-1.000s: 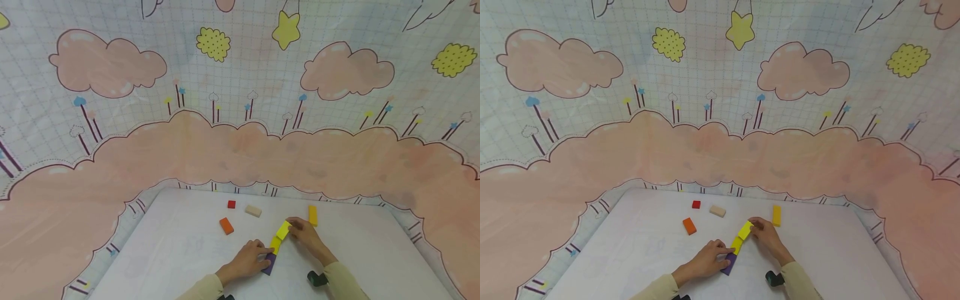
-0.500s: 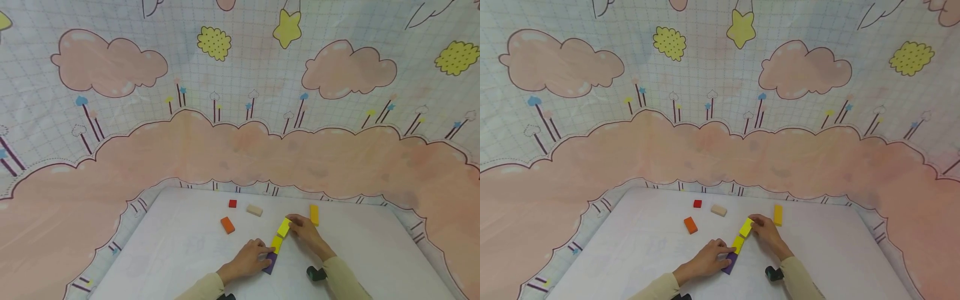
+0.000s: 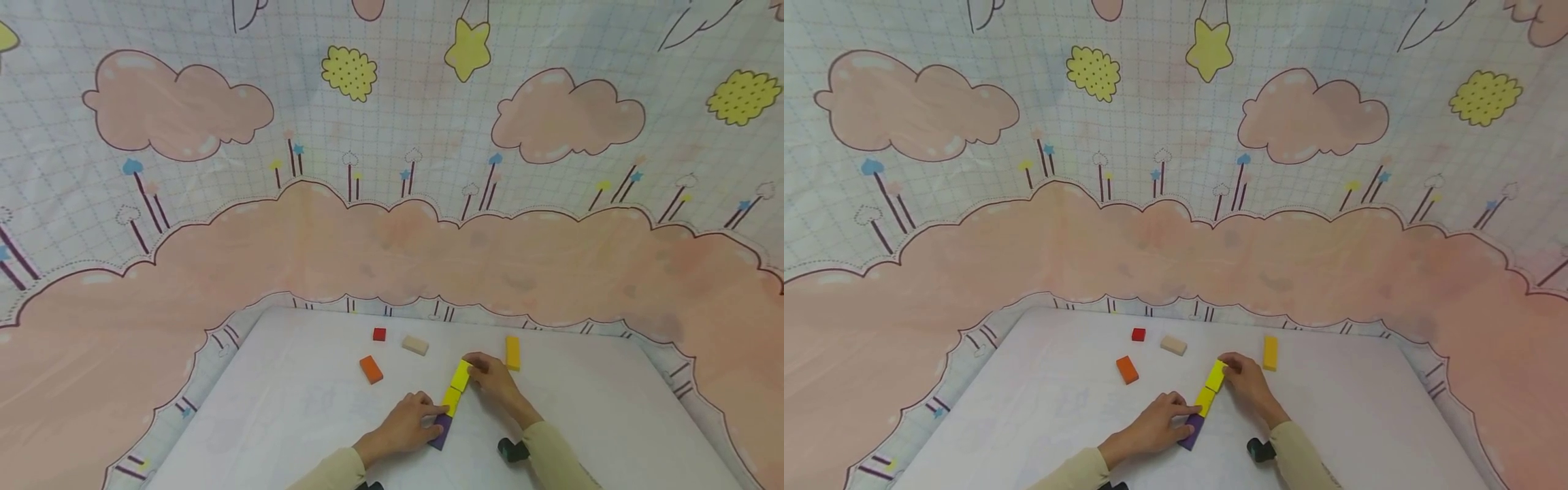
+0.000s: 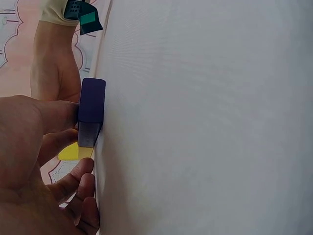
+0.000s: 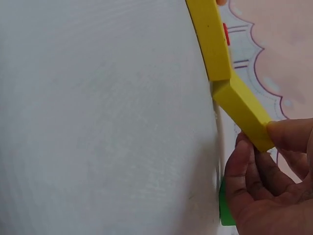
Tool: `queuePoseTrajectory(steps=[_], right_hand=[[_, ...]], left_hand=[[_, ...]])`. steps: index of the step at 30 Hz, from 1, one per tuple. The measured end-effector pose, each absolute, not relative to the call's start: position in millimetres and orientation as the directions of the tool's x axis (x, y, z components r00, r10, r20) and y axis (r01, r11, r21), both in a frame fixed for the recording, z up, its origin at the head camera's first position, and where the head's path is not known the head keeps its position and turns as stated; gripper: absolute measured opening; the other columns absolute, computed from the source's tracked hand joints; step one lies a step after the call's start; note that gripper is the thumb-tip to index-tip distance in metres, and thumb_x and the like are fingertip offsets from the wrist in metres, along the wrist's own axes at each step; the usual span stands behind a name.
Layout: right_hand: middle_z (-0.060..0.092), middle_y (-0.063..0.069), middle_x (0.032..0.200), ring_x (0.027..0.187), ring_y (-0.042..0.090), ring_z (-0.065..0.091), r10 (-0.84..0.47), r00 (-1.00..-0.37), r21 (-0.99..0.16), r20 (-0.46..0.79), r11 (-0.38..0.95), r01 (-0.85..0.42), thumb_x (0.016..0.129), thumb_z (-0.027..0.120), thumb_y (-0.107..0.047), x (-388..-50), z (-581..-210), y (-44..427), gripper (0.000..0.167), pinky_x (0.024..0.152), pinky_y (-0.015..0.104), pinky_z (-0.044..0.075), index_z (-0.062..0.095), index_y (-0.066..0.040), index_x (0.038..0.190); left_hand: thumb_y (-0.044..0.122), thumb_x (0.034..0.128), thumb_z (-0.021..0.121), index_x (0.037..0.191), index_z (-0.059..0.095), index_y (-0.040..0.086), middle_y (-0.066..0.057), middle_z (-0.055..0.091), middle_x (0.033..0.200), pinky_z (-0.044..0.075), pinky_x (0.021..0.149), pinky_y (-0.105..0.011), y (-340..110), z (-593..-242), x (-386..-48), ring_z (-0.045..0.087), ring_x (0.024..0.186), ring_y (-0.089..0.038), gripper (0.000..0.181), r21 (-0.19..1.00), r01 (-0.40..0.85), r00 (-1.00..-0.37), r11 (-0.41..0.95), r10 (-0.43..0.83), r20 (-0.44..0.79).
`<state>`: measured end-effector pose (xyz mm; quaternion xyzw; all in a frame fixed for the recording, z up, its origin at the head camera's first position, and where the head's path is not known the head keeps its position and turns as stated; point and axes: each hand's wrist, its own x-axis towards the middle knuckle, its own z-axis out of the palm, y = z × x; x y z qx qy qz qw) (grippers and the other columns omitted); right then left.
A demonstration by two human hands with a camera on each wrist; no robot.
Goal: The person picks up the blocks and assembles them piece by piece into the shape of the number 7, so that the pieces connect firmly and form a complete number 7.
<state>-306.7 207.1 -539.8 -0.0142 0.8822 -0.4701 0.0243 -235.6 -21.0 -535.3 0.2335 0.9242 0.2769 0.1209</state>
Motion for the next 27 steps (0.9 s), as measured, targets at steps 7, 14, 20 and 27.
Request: queuePoseTrajectory(steps=[7,14,20,27], right_hand=[[0.067,0.011,0.118,0.099,0.021,0.061,-0.032,-0.999,-0.8,-0.031,0.6,0.005,0.091,0.066,-0.008,-304.3,-540.3,204.8,0.025,0.087,0.038,0.056,0.063,-0.009,0.117],[0.066,0.007,0.115,0.099,0.02,0.058,-0.044,-0.999,-0.755,-0.027,0.655,-0.008,0.089,0.07,-0.012,-302.9,-538.6,201.9,0.028,0.096,0.044,0.051,0.065,-0.011,0.116],[0.063,0.011,0.122,0.108,0.025,0.06,-0.035,-0.999,-0.748,-0.029,0.664,-0.002,0.088,0.071,-0.012,-299.5,-539.0,201.3,0.034,0.1,0.048,0.049,0.063,-0.006,0.121],[0.064,0.009,0.116,0.101,0.022,0.057,-0.028,-0.998,-0.727,-0.051,0.686,0.018,0.088,0.072,-0.014,-300.9,-538.6,202.0,0.035,0.096,0.046,0.05,0.064,-0.008,0.121]], left_hand=[[0.036,0.0918,0.067,0.132,0.062,0.034,0.008,0.056,0.109,0.043,0.077,-0.022,-21.7,-535.6,-235.2,0.044,0.092,-0.007,0.041,0.572,0.357,-0.863,0.739,0.495,-0.101],[0.036,0.0922,0.067,0.132,0.062,0.033,0.008,0.056,0.107,0.042,0.077,-0.021,-21.2,-535.6,-235.9,0.044,0.091,-0.006,0.041,0.574,0.371,-0.859,0.73,0.505,-0.087],[0.035,0.0922,0.067,0.132,0.062,0.033,0.008,0.057,0.108,0.042,0.077,-0.021,-20.9,-536.2,-234.8,0.044,0.092,-0.006,0.04,0.567,0.376,-0.857,0.732,0.508,-0.088],[0.035,0.0922,0.067,0.133,0.062,0.033,0.008,0.057,0.108,0.043,0.079,-0.022,-21.2,-538.0,-235.7,0.045,0.092,-0.006,0.041,0.553,0.385,-0.857,0.739,0.509,-0.084]])
